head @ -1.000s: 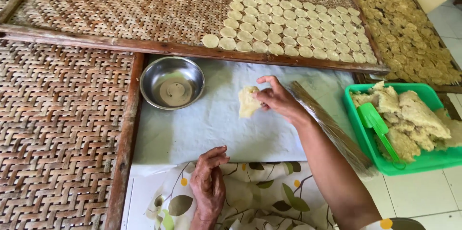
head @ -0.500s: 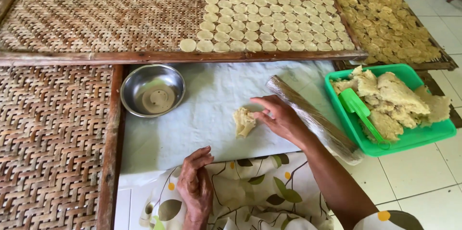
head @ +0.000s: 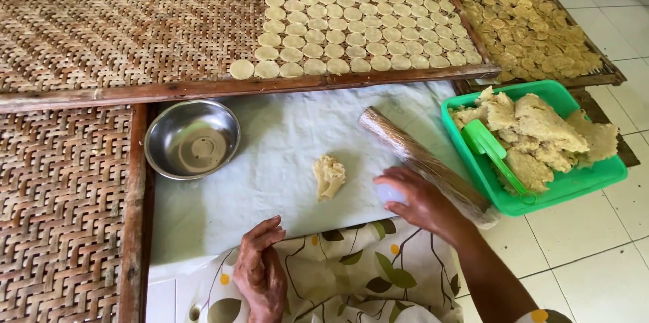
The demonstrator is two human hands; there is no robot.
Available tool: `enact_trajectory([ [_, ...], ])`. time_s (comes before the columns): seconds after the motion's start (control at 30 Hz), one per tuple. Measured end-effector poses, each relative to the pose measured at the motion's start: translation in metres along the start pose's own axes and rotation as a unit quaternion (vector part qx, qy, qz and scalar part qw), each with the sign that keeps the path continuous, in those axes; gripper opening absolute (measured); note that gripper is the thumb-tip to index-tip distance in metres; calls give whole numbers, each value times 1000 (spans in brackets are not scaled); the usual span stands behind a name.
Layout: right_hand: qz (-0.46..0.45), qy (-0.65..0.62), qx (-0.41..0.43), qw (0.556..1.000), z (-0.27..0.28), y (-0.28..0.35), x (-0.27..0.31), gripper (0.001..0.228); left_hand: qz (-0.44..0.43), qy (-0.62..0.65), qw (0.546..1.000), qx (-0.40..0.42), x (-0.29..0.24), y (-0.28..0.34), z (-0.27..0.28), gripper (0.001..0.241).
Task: The person rolls out dough and cuts it into small circular shapes for drying.
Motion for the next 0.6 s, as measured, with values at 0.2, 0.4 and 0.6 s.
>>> enact_trajectory([
  [0.2, 7, 63, -214, 975, 60, -76, -63, 57, 8, -7, 1000, 5, 2, 0, -2, 34],
  [0.4, -81, 58, -122, 988, 12, -107, -184, 56, 15, 0, 1000, 5, 3, -2, -2, 36],
  [0.6, -99, 82, -162, 978, 52, -57, -60, 66, 32, -12, 999, 23, 3, 0, -1, 38],
])
Point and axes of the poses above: each hand's wrist, its own y-axis away from the middle knuckle, its own z-axis out of the back of the hand, x = y × z, the point moved 1 cm from there along -y, towards the middle knuckle, and after that the axes turned 4 degrees about z, right-handed, at the moved point
